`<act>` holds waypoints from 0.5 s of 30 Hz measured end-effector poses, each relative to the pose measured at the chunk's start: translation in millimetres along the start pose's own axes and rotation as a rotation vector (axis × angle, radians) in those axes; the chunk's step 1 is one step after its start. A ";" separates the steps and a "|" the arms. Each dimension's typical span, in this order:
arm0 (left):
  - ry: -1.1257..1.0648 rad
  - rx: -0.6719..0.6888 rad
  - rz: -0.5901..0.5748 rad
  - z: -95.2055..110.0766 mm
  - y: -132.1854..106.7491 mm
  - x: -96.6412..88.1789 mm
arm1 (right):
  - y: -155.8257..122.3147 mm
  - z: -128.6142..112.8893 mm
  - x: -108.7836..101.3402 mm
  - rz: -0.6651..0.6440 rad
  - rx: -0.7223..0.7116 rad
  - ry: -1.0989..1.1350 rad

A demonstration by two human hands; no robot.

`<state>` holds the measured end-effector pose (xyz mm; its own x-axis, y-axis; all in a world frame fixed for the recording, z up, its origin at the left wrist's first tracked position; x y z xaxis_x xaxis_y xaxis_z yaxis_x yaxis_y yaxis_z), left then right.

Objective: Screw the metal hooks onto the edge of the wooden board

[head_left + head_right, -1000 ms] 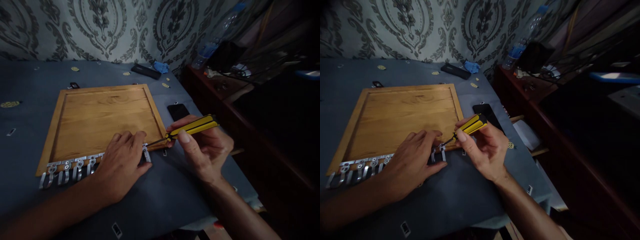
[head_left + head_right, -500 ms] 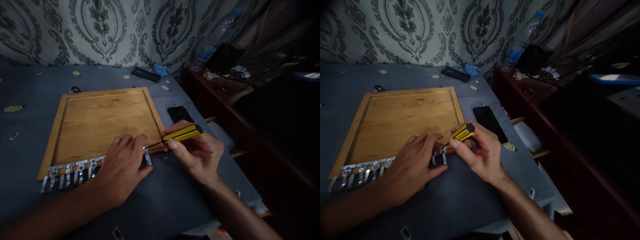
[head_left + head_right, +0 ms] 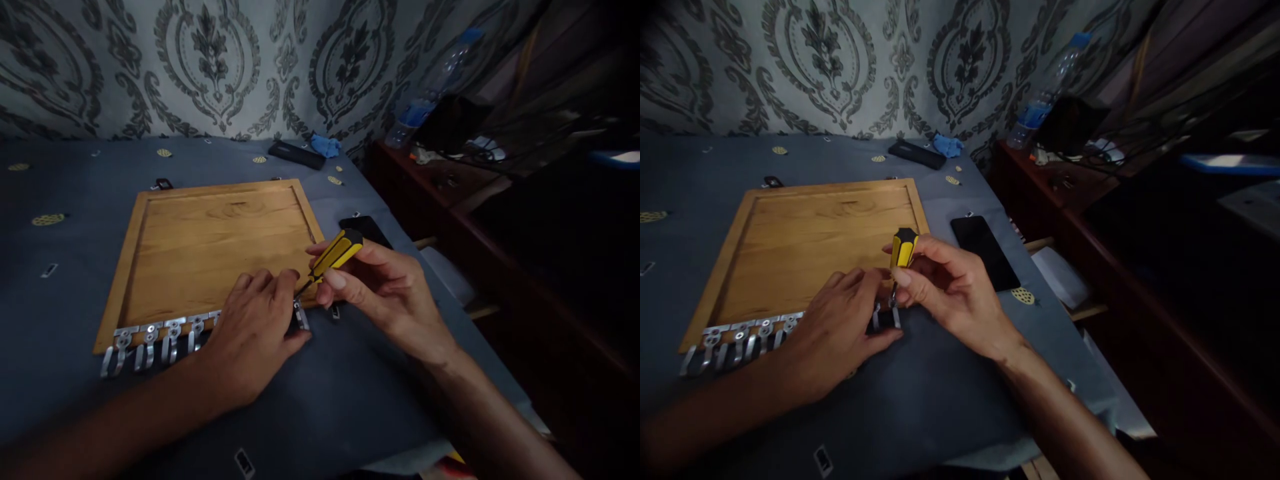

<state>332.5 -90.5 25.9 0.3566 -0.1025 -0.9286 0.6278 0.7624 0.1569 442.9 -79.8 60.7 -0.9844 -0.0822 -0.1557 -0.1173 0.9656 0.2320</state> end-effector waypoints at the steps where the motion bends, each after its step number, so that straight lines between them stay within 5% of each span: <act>1: 0.001 0.004 0.004 0.1 -0.2 -0.2 | 0.1 0.7 -0.9 0.017 -0.014 0.017; 15: 0.004 0.020 0.020 0.9 -0.7 -1.6 | -14.6 0.3 -24.4 0.340 -0.193 0.071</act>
<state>332.1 -91.4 27.6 0.3663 -0.0843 -0.9267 0.6341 0.7515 0.1823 468.7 -91.9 60.8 -0.9772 0.2107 0.0265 0.2010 0.8770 0.4364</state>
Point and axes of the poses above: each hand's wrist, its own y-axis towards the middle knuckle, its own x-axis out of the palm, z = x × y, the point moved 9 cm from there along y, towards the middle knuckle, and after that the axes turned 1 degree about x, right-handed, at the moved point
